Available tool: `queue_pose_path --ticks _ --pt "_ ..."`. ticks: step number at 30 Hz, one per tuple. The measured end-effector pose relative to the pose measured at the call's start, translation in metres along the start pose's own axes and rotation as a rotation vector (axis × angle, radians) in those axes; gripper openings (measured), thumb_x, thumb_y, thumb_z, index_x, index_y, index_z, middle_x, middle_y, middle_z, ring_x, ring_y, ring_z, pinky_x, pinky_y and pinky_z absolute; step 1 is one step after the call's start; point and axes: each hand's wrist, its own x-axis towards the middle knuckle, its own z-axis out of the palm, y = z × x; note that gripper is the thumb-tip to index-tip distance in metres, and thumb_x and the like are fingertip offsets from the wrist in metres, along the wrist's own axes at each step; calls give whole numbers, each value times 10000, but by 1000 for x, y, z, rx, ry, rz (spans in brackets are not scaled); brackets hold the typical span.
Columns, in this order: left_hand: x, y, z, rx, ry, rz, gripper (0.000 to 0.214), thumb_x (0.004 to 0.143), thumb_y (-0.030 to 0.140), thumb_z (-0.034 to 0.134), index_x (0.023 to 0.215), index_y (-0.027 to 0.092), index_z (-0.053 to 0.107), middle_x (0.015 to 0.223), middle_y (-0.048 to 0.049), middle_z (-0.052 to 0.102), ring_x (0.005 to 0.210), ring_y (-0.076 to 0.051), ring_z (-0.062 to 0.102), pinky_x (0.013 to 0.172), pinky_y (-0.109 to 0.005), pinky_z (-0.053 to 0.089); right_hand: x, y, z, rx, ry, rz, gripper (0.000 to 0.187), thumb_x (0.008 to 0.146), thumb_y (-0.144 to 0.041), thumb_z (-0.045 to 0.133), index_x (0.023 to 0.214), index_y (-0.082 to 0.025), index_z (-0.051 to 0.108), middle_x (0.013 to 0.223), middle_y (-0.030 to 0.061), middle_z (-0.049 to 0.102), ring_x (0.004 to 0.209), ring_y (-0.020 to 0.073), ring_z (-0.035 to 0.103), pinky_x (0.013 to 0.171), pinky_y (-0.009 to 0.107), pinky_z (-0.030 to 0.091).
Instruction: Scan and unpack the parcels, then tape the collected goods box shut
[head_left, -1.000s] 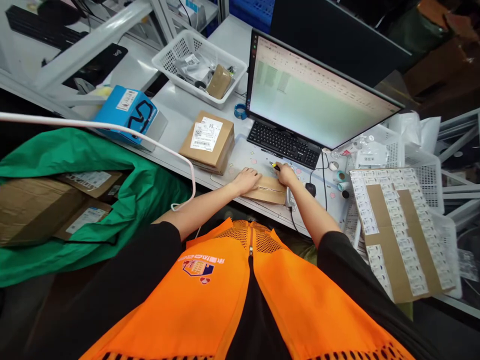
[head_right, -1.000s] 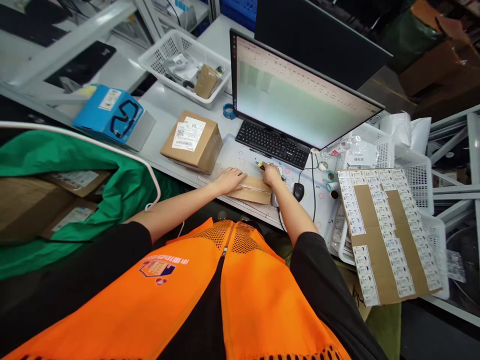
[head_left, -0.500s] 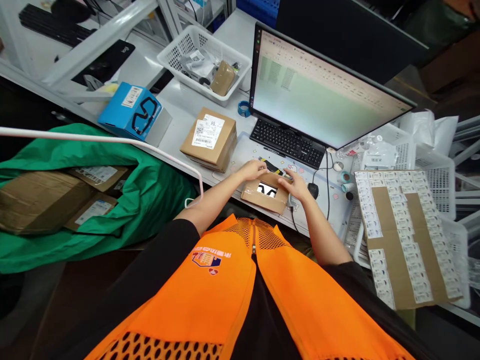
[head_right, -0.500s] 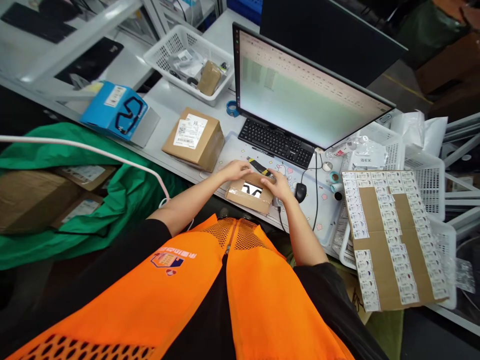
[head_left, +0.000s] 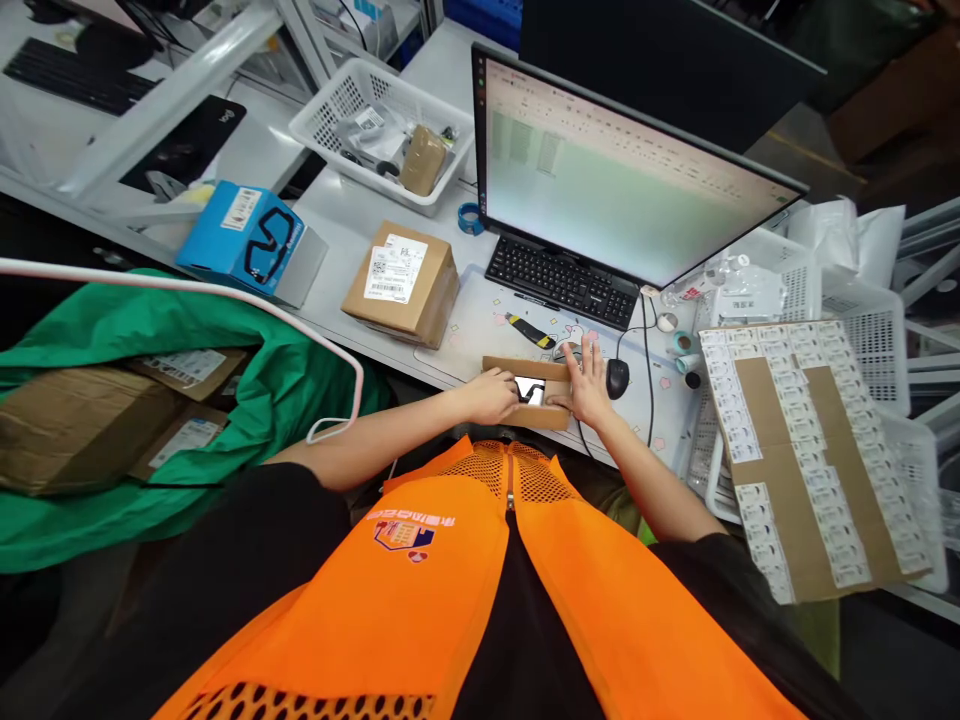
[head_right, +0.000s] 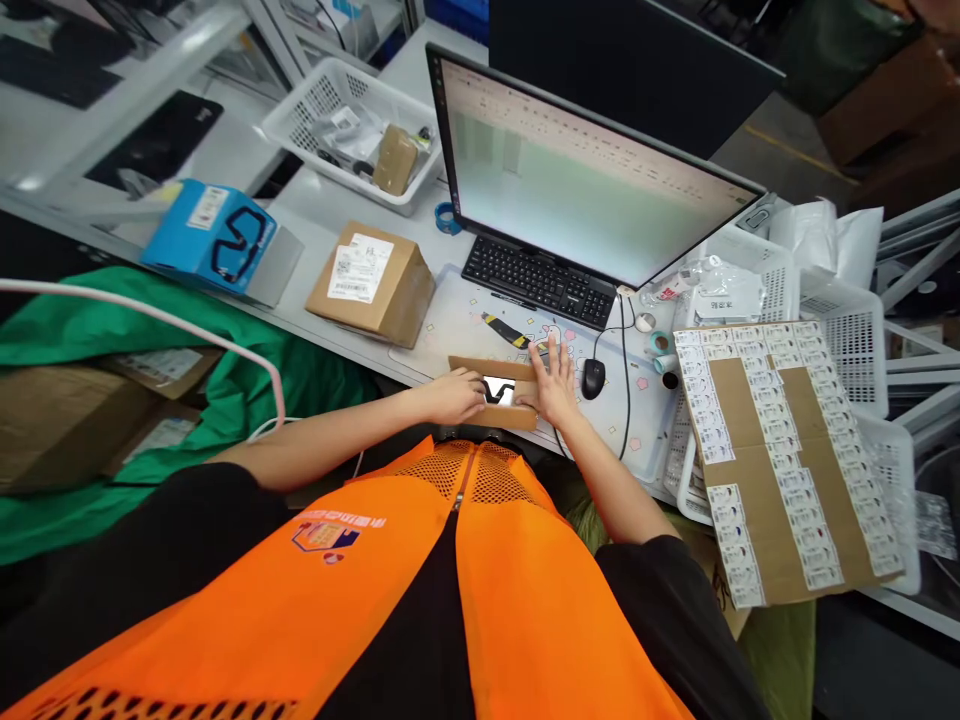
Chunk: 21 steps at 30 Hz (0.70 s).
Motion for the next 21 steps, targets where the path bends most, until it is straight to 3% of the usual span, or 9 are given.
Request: queue_pose_path --ticks 3,6,9,12,14,17,21 --pt "-30 -6 9 -212 -106 71 226 771 289 715 936 377 842 1267 -29 790 1439 -335 547 1306 -480 274 0 -1 -5 -42 -40 -50 1212 871 -532 851 1782 -298 87 1834 153 -125 1679 471 -99 1289 740 140" --pt "-50 -21 18 -254 28 1 364 720 188 729 981 424 823 1265 7 790 1454 -297 563 1344 -475 177 2 -8 -9 -61 -38 -108 1028 936 -423 793 1771 -288 207 1843 152 -46 1691 434 -76 1308 719 118" --pt "-55 -33 23 -133 130 -47 515 760 106 663 1128 437 804 1382 -9 746 1470 -306 541 1326 -527 154 -1 -15 -17 -60 -67 -298 652 1044 -236 591 1680 -297 461 1832 123 154 1706 346 65 1340 647 136" --pt "-50 -31 20 -90 91 -58 532 819 99 617 1193 433 797 1460 -24 706 1422 -325 544 1271 -544 246 -9 -13 -26 -37 -195 -542 505 1039 -146 527 1489 -309 687 1791 83 307 1674 310 251 1345 603 198" --pt "-43 -26 15 -93 70 -77 459 855 129 615 1163 414 802 1476 -26 695 1382 -332 542 1224 -540 306 -13 -9 -32 -66 -244 -604 509 1011 -118 545 1448 -316 717 1794 56 302 1675 323 246 1345 623 186" --pt "-36 -21 4 -53 73 -65 345 902 155 607 1100 373 786 1434 -50 708 1336 -330 536 1157 -511 361 -14 -5 -34 -147 -242 -561 654 972 -53 537 1534 -371 637 1810 8 255 1699 330 135 1345 671 112" --pt "-42 -35 -14 58 96 8 206 958 199 616 1067 316 746 1233 -108 731 1176 -303 582 1062 -435 433 -6 -10 -28 -166 -245 -498 735 921 -36 600 1548 -419 611 1822 -29 222 1705 351 68 1337 697 93"
